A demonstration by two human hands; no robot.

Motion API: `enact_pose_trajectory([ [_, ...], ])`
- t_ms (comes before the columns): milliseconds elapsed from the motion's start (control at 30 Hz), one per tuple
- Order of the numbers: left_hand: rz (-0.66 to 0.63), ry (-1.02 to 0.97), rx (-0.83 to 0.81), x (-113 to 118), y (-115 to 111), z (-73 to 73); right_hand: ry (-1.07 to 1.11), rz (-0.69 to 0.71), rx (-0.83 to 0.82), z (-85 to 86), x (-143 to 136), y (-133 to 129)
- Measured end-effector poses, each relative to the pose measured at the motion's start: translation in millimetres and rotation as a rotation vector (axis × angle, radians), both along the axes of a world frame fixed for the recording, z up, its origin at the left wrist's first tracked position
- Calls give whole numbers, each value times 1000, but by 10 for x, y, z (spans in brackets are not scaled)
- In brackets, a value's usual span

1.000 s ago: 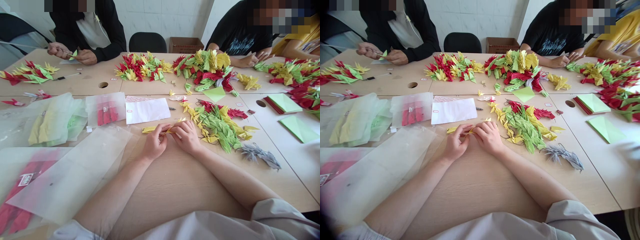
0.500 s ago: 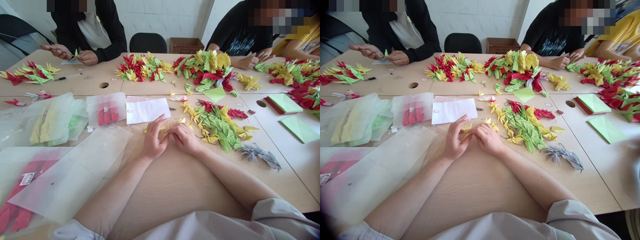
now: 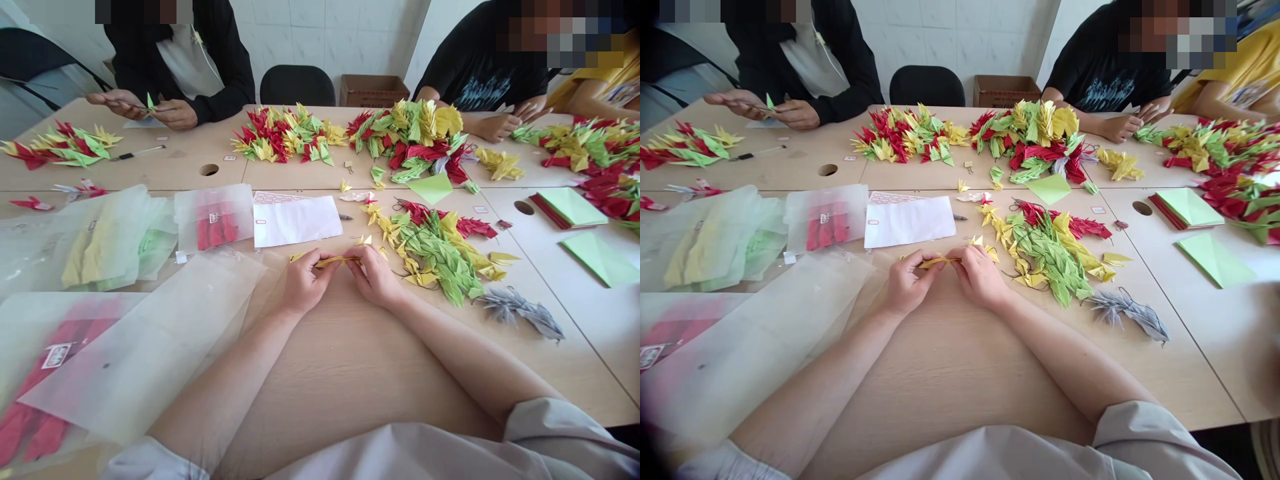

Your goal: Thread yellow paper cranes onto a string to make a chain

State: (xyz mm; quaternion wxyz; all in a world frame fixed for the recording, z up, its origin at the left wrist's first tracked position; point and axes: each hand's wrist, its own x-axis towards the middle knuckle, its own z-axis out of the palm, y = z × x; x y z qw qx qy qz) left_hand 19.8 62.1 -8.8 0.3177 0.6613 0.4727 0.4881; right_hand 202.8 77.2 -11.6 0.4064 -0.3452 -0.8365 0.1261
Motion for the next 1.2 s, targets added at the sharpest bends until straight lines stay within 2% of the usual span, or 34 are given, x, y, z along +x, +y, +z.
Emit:
enact_pose_trajectory([
  [233,-65,-176,-181,-46,41,-34,-18,4,-35,28,15,2],
  [500,-117,-140,-135,-51,21,14,47,-7,-59,-20,6,10],
  [633,-150,-144,-107,-37,12,36,85,-3,-86,7,2,20],
  [900,-51,-42,-12,3,42,-6,144,-34,-85,41,-16,-13],
  [1000,-71,-86,-94,-1,32,6,146,-82,-91,23,-17,-28],
  [1200,-178,-284,-416,-9,-6,68,144,-110,-154,15,-9,-32],
])
